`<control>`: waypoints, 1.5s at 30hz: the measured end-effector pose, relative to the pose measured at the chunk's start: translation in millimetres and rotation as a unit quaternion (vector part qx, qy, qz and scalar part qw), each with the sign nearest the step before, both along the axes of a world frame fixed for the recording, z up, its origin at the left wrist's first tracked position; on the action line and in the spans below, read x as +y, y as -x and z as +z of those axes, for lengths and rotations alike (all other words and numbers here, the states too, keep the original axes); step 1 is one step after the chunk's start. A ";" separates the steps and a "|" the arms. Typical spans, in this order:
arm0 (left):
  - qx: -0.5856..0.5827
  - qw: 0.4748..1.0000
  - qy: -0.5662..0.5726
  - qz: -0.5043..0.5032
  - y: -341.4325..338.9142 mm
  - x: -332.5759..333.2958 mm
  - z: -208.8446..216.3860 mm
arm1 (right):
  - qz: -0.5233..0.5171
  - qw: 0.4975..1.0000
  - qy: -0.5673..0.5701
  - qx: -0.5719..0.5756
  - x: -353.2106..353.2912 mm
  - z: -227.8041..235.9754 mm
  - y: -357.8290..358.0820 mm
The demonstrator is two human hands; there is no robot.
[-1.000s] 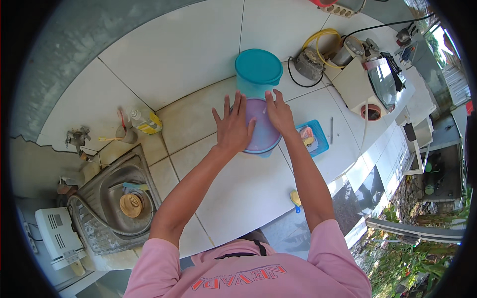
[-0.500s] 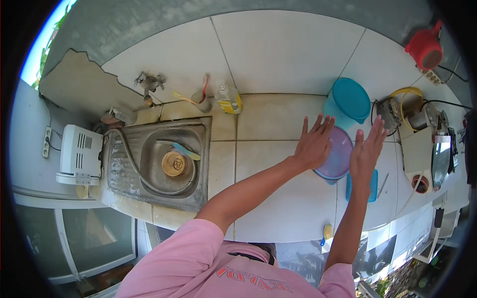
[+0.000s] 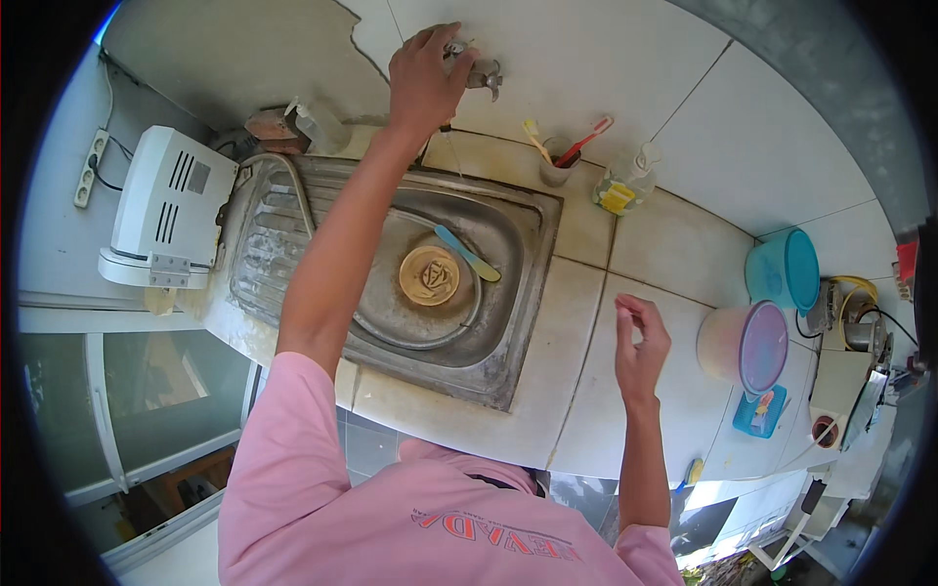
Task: Mixing dental plaster in a bowl and preparing a dental model.
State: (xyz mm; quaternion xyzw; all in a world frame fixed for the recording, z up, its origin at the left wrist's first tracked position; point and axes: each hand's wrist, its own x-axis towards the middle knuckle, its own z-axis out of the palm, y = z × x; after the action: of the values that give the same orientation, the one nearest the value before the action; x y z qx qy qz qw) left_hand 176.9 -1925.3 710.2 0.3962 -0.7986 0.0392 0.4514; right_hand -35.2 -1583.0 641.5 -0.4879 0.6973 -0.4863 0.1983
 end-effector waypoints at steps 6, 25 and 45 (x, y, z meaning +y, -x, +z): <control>-0.082 0.986 -0.084 -0.116 -12.7 -44.9 1.4 | 0.181 0.975 -0.124 0.044 -147.5 -163.1 -114.2; 0.398 0.566 -0.722 0.003 -64.9 137.7 -246.7 | 0.096 0.915 -0.191 -0.343 -158.8 -174.6 -166.6; 0.582 0.483 -0.649 -0.087 -14.4 154.9 -259.7 | -0.014 0.946 -0.269 -0.179 -126.8 -154.0 -155.5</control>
State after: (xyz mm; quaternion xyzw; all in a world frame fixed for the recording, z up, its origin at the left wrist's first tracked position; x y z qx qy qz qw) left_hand 191.3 -1770.3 450.4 0.4378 -0.1826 -0.7689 0.4287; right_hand 120.3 -1709.8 487.5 -0.3113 0.7621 -0.3630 0.4365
